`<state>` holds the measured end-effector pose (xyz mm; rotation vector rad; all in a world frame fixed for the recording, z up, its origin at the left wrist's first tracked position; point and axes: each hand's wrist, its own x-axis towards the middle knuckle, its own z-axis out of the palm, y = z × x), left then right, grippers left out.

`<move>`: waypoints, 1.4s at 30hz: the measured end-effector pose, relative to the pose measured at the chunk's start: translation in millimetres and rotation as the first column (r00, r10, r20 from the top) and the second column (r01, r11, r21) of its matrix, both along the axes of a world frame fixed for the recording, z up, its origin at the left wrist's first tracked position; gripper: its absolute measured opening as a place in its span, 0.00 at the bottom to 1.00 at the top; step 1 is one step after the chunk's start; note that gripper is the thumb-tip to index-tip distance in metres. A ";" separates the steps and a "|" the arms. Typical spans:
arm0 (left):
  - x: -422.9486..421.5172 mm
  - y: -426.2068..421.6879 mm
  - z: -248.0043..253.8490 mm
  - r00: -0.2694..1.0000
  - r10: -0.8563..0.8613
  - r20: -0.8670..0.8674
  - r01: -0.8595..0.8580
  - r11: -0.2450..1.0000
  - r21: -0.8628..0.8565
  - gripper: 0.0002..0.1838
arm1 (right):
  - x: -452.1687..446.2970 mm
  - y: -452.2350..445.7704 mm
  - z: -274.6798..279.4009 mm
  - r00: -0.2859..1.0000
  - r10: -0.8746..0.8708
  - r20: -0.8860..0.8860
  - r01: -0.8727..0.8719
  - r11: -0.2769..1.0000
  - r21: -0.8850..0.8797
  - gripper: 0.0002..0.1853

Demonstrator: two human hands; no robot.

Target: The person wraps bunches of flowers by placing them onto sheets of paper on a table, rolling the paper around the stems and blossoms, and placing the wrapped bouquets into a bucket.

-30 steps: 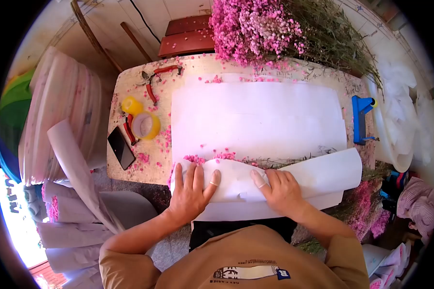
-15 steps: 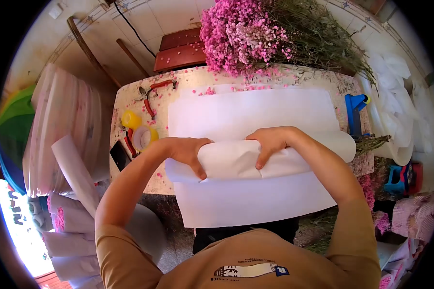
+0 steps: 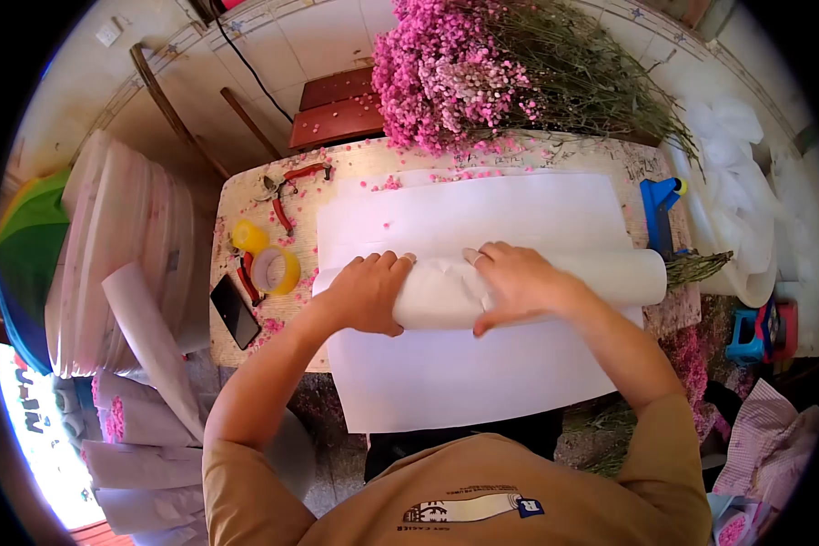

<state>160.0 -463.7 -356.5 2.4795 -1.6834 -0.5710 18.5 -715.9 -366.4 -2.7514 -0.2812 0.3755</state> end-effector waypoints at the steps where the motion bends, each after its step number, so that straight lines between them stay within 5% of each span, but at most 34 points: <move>1: 0.9 -2.0 1.0 0.998 -0.045 -0.041 0.046 0.999 0.026 0.54 | -11.7 8.4 -1.6 1.000 -0.013 0.005 0.013 1.000 -0.003 0.59; 5: -27.7 9.5 5.2 0.994 -0.101 0.046 0.101 0.995 -0.004 0.53 | -48.4 37.2 -1.5 0.997 -0.070 0.040 0.073 0.993 -0.093 0.53; 9: -58.2 24.4 8.0 0.986 -0.100 -0.130 0.117 0.985 0.129 0.52 | -77.7 51.2 -4.8 0.995 -0.052 -0.088 0.053 0.999 0.004 0.45; 11: -35.3 2.1 12.9 0.958 -0.052 -0.282 0.131 0.953 0.272 0.52 | -55.0 33.2 -3.4 0.951 -0.040 -0.307 0.079 0.990 0.117 0.46; 13: -1.4 -30.4 0.6 0.828 0.079 -0.555 0.207 0.877 0.434 0.52 | -36.3 10.9 -21.8 0.949 -0.034 -0.313 0.107 0.970 0.219 0.45; 15: 10.8 -40.9 -10.5 0.941 -0.088 -0.326 0.203 0.919 0.339 0.51 | -22.2 -0.5 -25.2 0.851 -0.036 -0.523 0.217 0.933 0.288 0.46; 17: 13.4 -57.4 -6.9 0.942 -0.040 -0.334 0.210 0.845 0.492 0.54 | -26.2 -5.5 -33.4 0.992 -0.033 -0.122 0.060 0.973 0.221 0.49; 24: -1.7 -49.1 -0.7 0.908 0.122 -0.400 0.107 0.856 0.506 0.59 | -37.6 5.0 -20.6 0.948 -0.120 -0.296 0.198 0.948 0.249 0.58; 26: -2.7 -45.0 -7.4 0.966 0.000 -0.258 0.118 0.890 0.441 0.59 | -42.4 7.0 -17.5 0.950 -0.140 -0.279 0.213 0.944 0.253 0.59; 31: -24.3 -14.3 -10.6 0.970 -0.034 -0.242 0.102 0.956 0.274 0.58 | -53.2 20.4 -8.8 0.947 -0.117 -0.298 0.191 0.954 0.231 0.57; 32: -32.3 -7.1 -9.5 0.965 -0.026 -0.263 0.068 0.986 0.154 0.56 | -60.0 25.4 -7.7 0.970 -0.101 -0.219 0.142 0.974 0.176 0.54; 37: -101.2 15.5 20.6 0.990 0.118 -0.072 -0.112 0.990 0.088 0.43 | -101.4 48.8 0.1 0.996 -0.091 0.017 0.089 0.990 0.110 0.40; 39: -105.1 25.7 2.4 0.983 0.059 0.175 -0.007 0.959 -0.283 0.39 | -106.7 51.8 3.4 0.952 -0.099 0.291 0.126 0.989 -0.074 0.29; 42: -96.7 6.8 -10.0 0.918 0.149 0.367 0.043 0.883 -0.466 0.36 | -91.5 37.4 -12.0 0.784 -0.122 0.609 0.220 0.972 -0.088 0.25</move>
